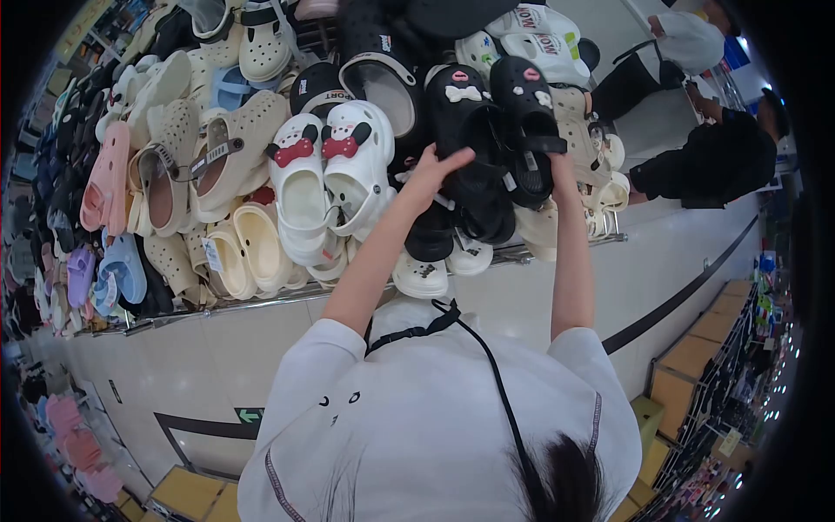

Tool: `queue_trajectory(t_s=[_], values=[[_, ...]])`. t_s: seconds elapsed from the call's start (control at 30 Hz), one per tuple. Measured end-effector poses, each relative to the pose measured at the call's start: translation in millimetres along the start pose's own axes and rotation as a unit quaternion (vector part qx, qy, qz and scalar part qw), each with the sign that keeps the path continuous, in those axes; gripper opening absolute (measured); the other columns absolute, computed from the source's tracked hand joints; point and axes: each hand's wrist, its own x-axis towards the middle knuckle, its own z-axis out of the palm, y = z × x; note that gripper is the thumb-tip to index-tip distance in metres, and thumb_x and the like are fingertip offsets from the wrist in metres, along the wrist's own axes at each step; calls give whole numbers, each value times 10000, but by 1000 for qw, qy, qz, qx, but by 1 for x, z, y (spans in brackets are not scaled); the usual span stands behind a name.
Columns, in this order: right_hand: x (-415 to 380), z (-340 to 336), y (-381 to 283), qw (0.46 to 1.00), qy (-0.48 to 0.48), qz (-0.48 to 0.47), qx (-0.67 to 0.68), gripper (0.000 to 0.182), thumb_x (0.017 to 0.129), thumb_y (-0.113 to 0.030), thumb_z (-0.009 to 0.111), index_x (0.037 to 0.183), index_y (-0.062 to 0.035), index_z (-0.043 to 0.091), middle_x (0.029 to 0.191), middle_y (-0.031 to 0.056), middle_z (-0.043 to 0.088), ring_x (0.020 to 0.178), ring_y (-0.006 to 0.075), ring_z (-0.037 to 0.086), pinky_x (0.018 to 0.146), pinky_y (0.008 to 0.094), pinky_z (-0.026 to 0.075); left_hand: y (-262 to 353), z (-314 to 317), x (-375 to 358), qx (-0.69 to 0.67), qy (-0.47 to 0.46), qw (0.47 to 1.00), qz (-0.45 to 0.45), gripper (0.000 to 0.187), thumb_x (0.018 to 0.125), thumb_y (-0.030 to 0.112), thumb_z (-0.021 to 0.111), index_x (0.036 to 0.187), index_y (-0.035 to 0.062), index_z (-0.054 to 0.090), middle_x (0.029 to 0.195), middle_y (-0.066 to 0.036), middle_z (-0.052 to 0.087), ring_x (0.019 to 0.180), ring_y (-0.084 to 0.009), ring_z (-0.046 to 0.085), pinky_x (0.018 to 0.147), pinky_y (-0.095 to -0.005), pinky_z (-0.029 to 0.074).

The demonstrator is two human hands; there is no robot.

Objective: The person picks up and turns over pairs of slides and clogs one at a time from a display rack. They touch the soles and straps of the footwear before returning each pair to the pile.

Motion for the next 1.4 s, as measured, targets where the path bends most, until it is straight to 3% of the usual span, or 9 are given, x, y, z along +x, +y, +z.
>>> queue_trajectory(t_s=[0.07,0.17,0.3,0.5,0.7,0.9,0.97,1.2,1.4], values=[[-12,1,-7,999,10,-15,37,310,766,-184,614,998,10,544,885,73,599,778,148,576,684,261,454,10,-5,0,-194,-71,977,-51,623,721,309,693,1136,-53,402,1068,-123,533,987,-177,538,857,-292,424],[-38,11,-39,996,-1,-93,16,333,723,-145,665,989,-10,518,883,60,574,773,126,557,678,249,449,7,0,9,-197,-28,980,-20,383,721,185,631,1027,11,482,953,-74,552,901,-154,543,822,-292,430],[-75,19,-74,981,-52,-167,84,346,701,-113,685,975,-25,492,897,52,548,780,116,539,681,239,441,32,6,-26,-232,14,972,36,407,678,91,572,1061,21,453,978,-80,526,935,-164,510,861,-295,397],[-119,44,-100,974,-120,-188,48,443,655,-79,714,1014,-16,463,929,66,564,810,126,553,718,246,451,105,-20,-94,-148,44,946,284,536,626,41,560,1132,3,389,1064,-116,499,997,-210,489,903,-299,359],[-138,53,-85,952,-250,-141,105,787,484,-92,833,1128,-18,386,1037,81,555,962,150,545,863,265,414,111,-50,-140,-156,81,957,231,620,695,127,600,1239,7,329,1141,-122,482,1050,-203,486,912,-309,374],[-147,48,-67,947,-306,-80,53,1100,362,-268,892,1255,8,312,1173,67,485,1070,154,475,931,301,360,80,-81,-140,-163,-31,951,262,712,718,226,655,1287,4,288,1216,-139,454,1102,-227,478,939,-329,385],[-147,50,-55,939,-333,-86,27,1168,338,-358,886,1274,14,294,1198,62,467,1086,150,458,937,306,353,60,-94,-140,-399,-144,894,143,680,745,290,654,1270,-2,335,1223,-158,464,1092,-258,496,931,-370,411],[-147,46,-27,900,-382,-72,197,1125,399,-332,878,1285,25,284,1241,91,439,1123,184,443,947,325,347,49,-91,-130,-441,-231,854,152,628,763,347,618,1227,-17,403,1184,-189,497,1053,-288,525,904,-401,437],[-148,51,-8,830,-418,-20,369,948,555,-477,691,1295,-23,312,1264,112,422,1137,234,436,963,371,343,50,-87,-129,-490,-252,819,163,619,777,401,564,1217,-12,424,1182,-183,501,1056,-298,521,923,-415,414]])
